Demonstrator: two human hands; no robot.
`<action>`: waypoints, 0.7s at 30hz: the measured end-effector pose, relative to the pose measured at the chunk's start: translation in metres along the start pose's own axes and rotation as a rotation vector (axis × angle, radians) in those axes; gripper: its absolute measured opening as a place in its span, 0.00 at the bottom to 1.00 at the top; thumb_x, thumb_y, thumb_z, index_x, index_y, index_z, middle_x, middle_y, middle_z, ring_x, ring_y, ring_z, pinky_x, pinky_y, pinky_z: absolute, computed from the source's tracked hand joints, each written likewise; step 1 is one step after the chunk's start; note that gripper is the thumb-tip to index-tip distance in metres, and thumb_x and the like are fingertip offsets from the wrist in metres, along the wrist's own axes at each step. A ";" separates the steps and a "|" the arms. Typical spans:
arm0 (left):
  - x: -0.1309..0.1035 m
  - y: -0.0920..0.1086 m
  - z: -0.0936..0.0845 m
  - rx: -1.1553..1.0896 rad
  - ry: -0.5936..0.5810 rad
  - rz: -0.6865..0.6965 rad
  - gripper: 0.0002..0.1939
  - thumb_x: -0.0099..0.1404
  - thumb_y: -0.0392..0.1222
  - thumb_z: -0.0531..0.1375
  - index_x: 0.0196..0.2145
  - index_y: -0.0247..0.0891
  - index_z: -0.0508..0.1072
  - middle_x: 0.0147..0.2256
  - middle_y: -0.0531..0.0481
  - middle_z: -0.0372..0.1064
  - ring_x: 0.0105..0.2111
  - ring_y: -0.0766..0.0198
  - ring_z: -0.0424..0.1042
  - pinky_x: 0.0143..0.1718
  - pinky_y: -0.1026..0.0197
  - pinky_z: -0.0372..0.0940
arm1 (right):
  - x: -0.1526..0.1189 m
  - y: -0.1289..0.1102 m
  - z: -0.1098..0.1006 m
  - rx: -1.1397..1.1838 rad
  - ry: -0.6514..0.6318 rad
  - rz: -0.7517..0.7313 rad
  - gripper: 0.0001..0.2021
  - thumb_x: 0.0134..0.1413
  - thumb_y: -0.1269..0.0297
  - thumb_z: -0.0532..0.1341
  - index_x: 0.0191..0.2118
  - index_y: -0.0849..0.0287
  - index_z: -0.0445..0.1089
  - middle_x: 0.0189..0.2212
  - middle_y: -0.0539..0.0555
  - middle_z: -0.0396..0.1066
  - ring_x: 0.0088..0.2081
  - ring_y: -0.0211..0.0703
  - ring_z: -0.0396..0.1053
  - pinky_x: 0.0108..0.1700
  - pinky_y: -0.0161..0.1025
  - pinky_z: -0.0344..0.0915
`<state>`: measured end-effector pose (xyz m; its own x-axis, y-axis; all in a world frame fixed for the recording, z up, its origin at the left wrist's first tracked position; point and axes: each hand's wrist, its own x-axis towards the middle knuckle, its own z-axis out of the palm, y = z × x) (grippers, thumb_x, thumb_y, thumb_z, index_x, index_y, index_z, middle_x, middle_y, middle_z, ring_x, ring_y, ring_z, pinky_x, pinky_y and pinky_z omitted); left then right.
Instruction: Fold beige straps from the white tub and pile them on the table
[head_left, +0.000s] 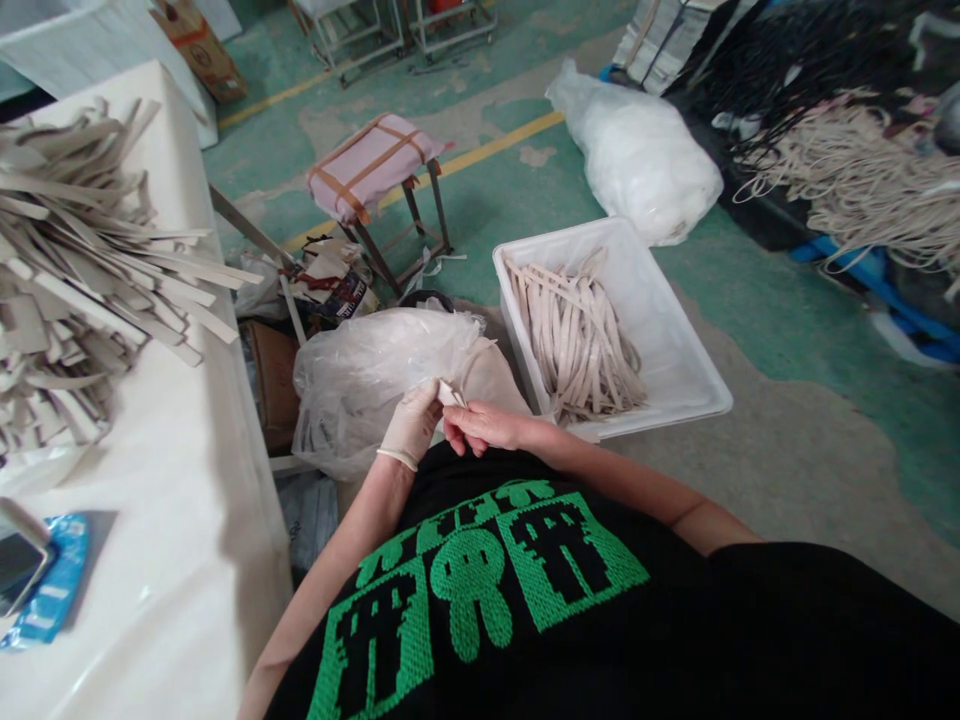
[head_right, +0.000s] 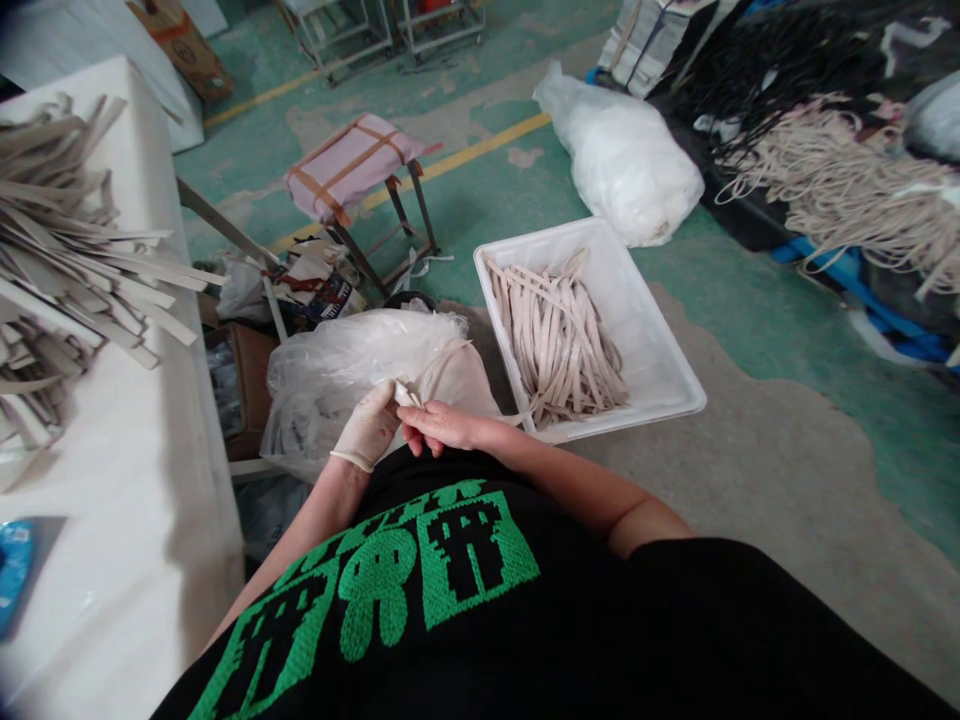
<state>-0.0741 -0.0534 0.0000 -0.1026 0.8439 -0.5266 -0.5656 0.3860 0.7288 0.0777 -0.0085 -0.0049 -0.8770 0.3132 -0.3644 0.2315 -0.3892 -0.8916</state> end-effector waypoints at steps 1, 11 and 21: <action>-0.001 0.000 0.001 0.036 -0.039 -0.018 0.22 0.51 0.57 0.73 0.31 0.35 0.78 0.26 0.49 0.76 0.29 0.60 0.77 0.35 0.59 0.71 | 0.001 0.000 0.000 0.053 0.006 0.016 0.27 0.71 0.44 0.47 0.32 0.62 0.67 0.21 0.49 0.69 0.15 0.29 0.57 0.20 0.29 0.57; 0.023 0.014 0.004 -0.026 0.171 0.018 0.20 0.43 0.50 0.77 0.30 0.37 0.80 0.31 0.51 0.79 0.33 0.66 0.76 0.39 0.65 0.69 | -0.047 -0.005 -0.015 -0.117 0.330 0.017 0.16 0.66 0.56 0.58 0.34 0.64 0.73 0.23 0.52 0.75 0.22 0.35 0.72 0.29 0.32 0.67; 0.046 0.002 0.050 0.127 -0.077 -0.044 0.18 0.49 0.49 0.75 0.32 0.36 0.80 0.33 0.47 0.80 0.38 0.58 0.78 0.47 0.57 0.69 | -0.067 0.001 -0.024 -0.059 0.597 -0.068 0.19 0.67 0.53 0.56 0.31 0.61 0.73 0.24 0.54 0.76 0.24 0.40 0.73 0.28 0.35 0.68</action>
<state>-0.0391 0.0043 -0.0011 -0.0142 0.8492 -0.5279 -0.4595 0.4633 0.7577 0.1466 -0.0093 0.0128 -0.5062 0.7746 -0.3791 0.2217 -0.3080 -0.9252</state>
